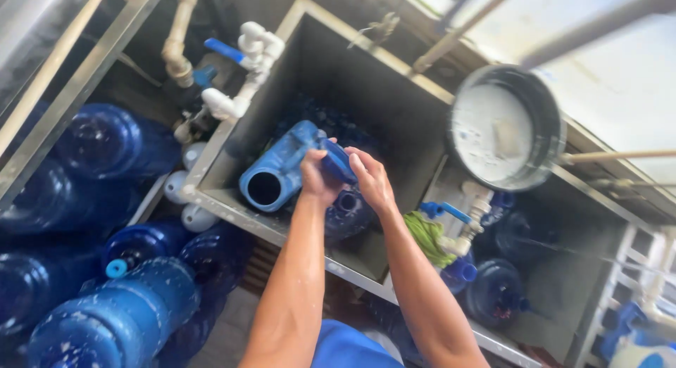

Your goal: The person scrubs the exterior of a large blue water container with a sponge, then rinses it under a tap. They then rinse several smaller blue water jugs and place them in a sink. Finally, they rinse their hands and wash another large container.

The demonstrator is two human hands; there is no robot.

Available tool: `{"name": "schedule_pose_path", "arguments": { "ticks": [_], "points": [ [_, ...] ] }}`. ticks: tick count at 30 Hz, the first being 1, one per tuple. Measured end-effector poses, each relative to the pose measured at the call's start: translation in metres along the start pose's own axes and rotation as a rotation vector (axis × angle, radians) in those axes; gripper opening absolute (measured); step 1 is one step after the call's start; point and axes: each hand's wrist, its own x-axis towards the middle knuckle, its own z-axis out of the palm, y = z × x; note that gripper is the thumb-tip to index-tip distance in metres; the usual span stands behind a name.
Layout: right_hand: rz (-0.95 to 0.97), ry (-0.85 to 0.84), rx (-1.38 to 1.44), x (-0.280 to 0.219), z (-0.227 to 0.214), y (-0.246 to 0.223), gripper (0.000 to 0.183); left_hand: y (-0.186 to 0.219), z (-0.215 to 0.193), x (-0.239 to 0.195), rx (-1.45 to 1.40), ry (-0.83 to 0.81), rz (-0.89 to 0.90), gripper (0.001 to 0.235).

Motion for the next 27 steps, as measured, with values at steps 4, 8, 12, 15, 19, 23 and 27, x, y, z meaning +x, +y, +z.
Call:
{"name": "schedule_pose_path", "arguments": {
  "ticks": [4, 8, 12, 15, 19, 23, 27],
  "points": [
    [-0.127, 0.335, -0.35, -0.056, -0.052, -0.059, 0.036, -0.079, 0.063, 0.037, 0.238, -0.08, -0.034, 0.05],
    [-0.289, 0.825, -0.286, -0.105, -0.15, -0.066, 0.027, -0.175, 0.154, 0.028, 0.62, -0.146, 0.123, 0.05],
    [-0.35, 0.985, -0.155, -0.147, -0.267, -0.05, 0.023, -0.262, 0.218, -0.006, 1.052, -0.181, 0.255, 0.062],
    [-0.24, 1.024, -0.104, -0.17, -0.354, -0.036, 0.019, -0.319, 0.247, -0.026, 1.407, -0.216, 0.357, 0.073],
    [0.04, 0.969, 0.042, -0.187, -0.455, -0.017, 0.024, -0.381, 0.266, -0.031, 1.604, -0.139, 0.176, 0.056],
    [0.244, 0.943, 0.279, -0.199, -0.525, -0.004, 0.031, -0.428, 0.274, -0.03, 1.694, -0.144, 0.164, 0.052],
    [0.186, 0.914, 0.284, -0.202, -0.536, -0.003, 0.029, -0.469, 0.275, -0.005, 1.756, -0.206, 0.187, 0.054]
  ]
}}
